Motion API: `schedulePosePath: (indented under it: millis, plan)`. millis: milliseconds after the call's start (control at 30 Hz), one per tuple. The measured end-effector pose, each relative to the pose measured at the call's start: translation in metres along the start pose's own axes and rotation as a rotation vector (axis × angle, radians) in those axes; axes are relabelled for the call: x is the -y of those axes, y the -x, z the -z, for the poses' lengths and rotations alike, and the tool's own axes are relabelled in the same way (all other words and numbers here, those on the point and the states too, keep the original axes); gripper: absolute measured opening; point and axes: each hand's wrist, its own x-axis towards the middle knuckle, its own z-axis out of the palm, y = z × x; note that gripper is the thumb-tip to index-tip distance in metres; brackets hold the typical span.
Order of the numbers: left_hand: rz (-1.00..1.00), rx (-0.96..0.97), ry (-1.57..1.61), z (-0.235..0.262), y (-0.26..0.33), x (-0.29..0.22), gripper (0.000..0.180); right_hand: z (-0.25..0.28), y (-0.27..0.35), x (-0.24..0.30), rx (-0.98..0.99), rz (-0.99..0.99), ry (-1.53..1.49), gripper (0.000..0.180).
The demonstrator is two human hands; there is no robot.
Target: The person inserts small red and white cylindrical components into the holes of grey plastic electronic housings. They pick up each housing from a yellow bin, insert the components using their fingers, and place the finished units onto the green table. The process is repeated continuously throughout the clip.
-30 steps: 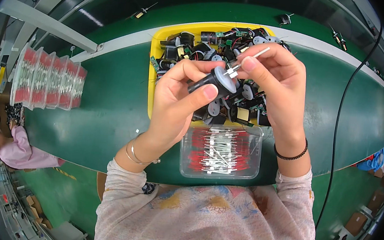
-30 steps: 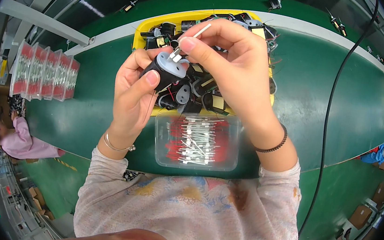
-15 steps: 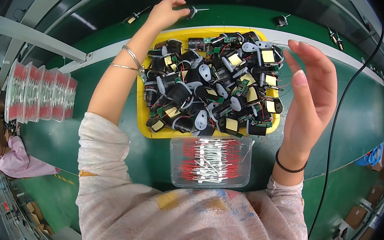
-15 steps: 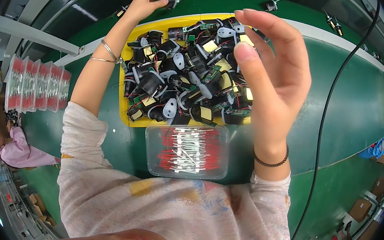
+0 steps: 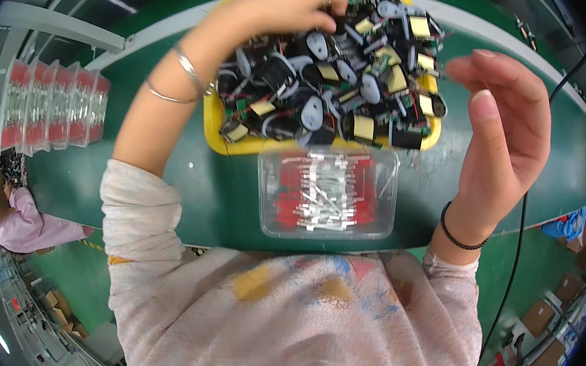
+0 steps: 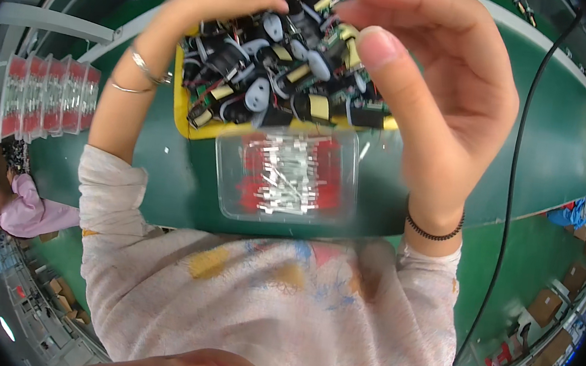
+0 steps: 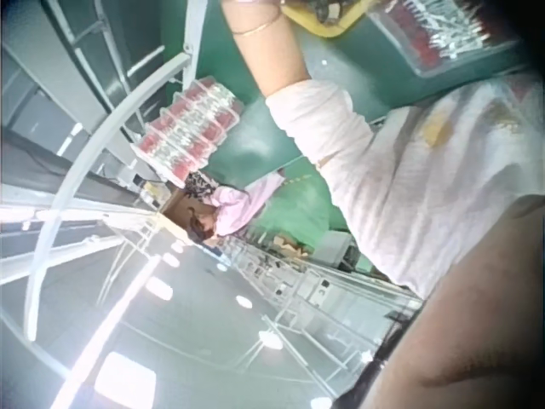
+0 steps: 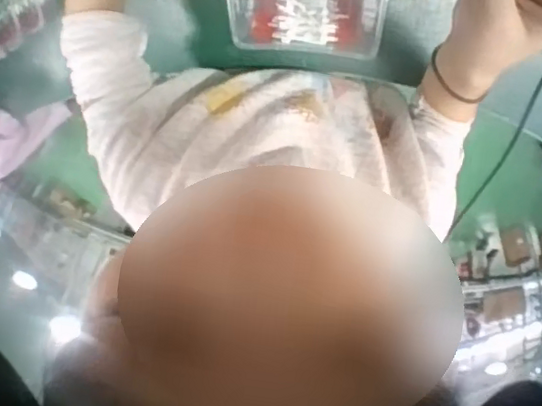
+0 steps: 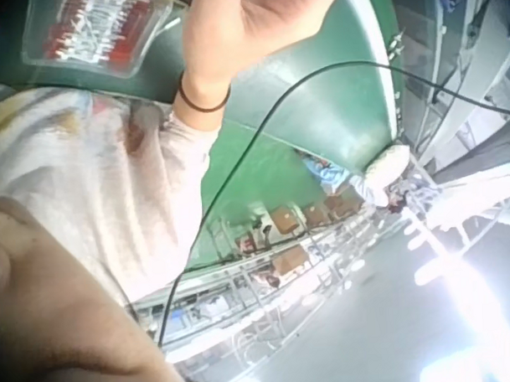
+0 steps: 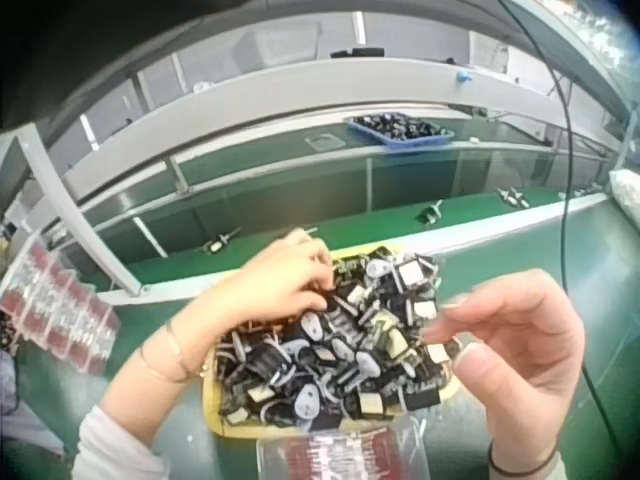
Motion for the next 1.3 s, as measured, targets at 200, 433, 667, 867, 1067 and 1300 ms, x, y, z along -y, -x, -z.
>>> schedulePosePath:
  millis: [200, 433, 667, 867, 1067, 1300]
  plan:
    - [0.311, -0.040, 1.071, 0.021, 0.009, -0.031, 0.028, -0.015, 0.055, -0.004, 0.371, -0.288, 0.304, 0.010]
    - [0.460, -0.380, 1.610, 0.018, 0.050, -0.074, 0.023, -0.040, 0.090, -0.028, 0.727, -0.202, 0.756, 0.017]
    - [0.297, -0.490, 1.646, 0.024, 0.071, -0.101, 0.055, -0.042, 0.075, -0.023, 0.732, -0.206, 0.628, 0.015]
    - [0.195, -0.497, 1.468, 0.025, 0.074, -0.109, 0.035, -0.019, 0.027, 0.001, 0.449, -0.343, -0.050, 0.008]
    - [0.083, -0.646, 1.469, 0.021, 0.071, -0.106, 0.032, -0.010, -0.005, 0.000, 0.323, -0.379, -0.405, 0.011]
    - [0.173, -0.560, 1.621, 0.028, 0.085, -0.089, 0.047, -0.013, -0.023, -0.019, 0.218, -0.434, -0.499, 0.015]
